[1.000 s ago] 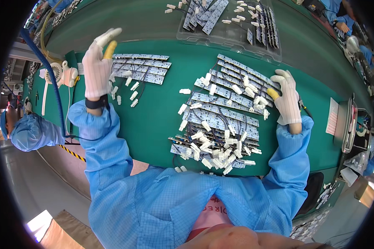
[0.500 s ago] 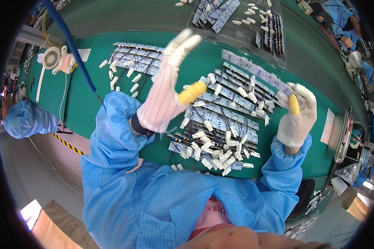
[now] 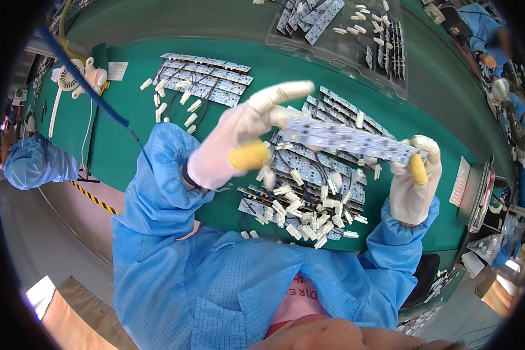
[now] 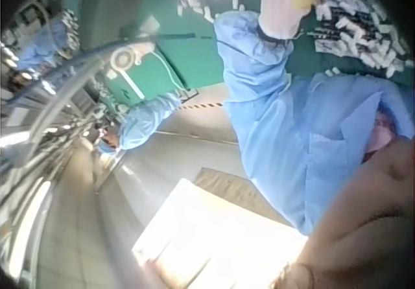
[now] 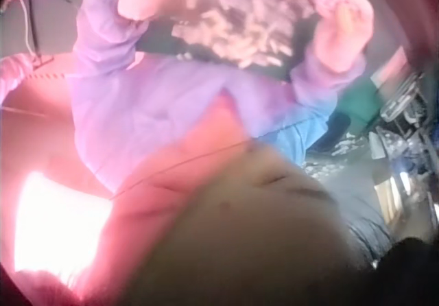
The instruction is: Manually attaching plastic components and inspecting printed circuit boards at a factory workstation.
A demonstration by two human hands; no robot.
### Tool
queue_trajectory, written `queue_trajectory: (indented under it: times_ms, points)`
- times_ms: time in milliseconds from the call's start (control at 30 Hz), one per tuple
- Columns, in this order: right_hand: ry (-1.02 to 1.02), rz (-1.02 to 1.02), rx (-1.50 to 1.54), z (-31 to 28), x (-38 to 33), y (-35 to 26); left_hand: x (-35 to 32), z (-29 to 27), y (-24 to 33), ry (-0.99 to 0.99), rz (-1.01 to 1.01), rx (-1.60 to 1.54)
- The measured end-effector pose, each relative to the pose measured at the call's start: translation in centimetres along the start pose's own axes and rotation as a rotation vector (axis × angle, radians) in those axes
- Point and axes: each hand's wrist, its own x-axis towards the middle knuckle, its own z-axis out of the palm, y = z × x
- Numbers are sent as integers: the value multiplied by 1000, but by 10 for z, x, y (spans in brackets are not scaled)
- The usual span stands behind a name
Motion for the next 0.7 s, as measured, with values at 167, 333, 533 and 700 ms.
queue_trajectory:
  times_ms: [167, 333, 533, 700]
  points:
    - [107, 79, -395, 10, 0, 2, -7, 11, 6, 301, -213, 318]
    - [171, 73, -432, 8, 3, 0, -6, 4, 8, 286, -97, 590]
    - [104, 47, -500, 3, 1, -2, -8, -3, 13, 191, 114, 806]
    - [100, 22, -500, 2, 1, -5, -6, -3, 21, 151, -137, 632]
